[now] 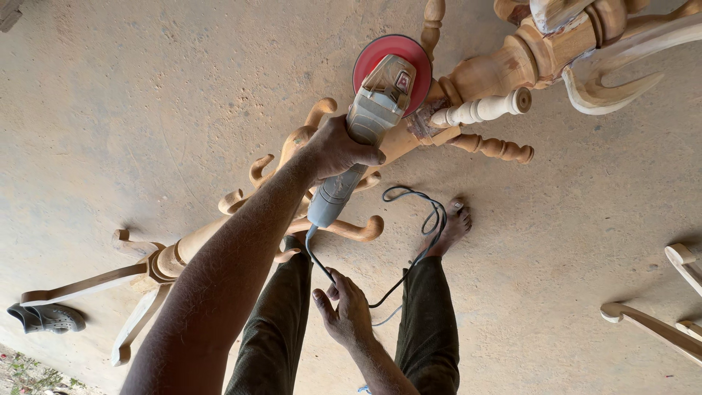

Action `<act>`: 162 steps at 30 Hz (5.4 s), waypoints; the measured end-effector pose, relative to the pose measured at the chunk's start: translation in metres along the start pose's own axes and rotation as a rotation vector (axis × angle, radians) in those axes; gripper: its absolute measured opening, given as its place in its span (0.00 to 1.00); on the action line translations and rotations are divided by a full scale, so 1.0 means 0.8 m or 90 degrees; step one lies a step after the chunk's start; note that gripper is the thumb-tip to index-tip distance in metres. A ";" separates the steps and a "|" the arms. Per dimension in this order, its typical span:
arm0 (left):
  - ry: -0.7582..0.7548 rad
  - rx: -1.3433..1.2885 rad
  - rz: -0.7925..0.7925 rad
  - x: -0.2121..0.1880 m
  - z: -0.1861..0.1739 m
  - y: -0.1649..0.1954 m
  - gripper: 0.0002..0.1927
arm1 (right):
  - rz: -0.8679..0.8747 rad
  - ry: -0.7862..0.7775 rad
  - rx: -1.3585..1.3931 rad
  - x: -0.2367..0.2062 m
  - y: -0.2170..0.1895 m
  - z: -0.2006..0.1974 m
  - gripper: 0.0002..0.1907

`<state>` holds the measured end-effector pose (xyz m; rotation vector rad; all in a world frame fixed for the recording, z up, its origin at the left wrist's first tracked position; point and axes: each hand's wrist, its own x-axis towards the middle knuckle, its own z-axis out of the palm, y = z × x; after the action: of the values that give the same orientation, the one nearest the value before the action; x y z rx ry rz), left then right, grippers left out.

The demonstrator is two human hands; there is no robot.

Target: The person uses a handheld electric sander to smooth the surface of a wooden coat rack. They move the sander along the legs and central pole, adjusting their position to reach different areas of the furniture.

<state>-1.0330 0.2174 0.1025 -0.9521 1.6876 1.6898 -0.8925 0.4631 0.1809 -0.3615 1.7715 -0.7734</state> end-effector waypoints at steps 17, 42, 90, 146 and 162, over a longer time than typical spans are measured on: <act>-0.012 0.031 0.019 0.009 0.008 0.004 0.38 | -0.012 0.010 0.010 -0.004 0.004 0.002 0.32; -0.032 0.023 -0.031 -0.006 0.015 -0.005 0.35 | 0.011 -0.008 -0.017 -0.007 0.007 0.003 0.33; 0.029 -0.240 0.041 -0.304 0.059 -0.005 0.25 | -0.179 -0.116 0.360 -0.103 -0.099 -0.066 0.66; 0.221 0.194 0.011 -0.053 0.301 0.163 0.34 | -0.067 0.204 0.582 0.037 0.032 -0.259 0.37; 0.249 0.238 -0.017 0.014 0.318 0.128 0.37 | -0.098 0.170 0.601 0.093 0.101 -0.258 0.38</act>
<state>-1.1454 0.4645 0.1426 -1.1622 2.1340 1.1571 -1.0988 0.5448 0.1086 0.2570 1.4201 -1.7118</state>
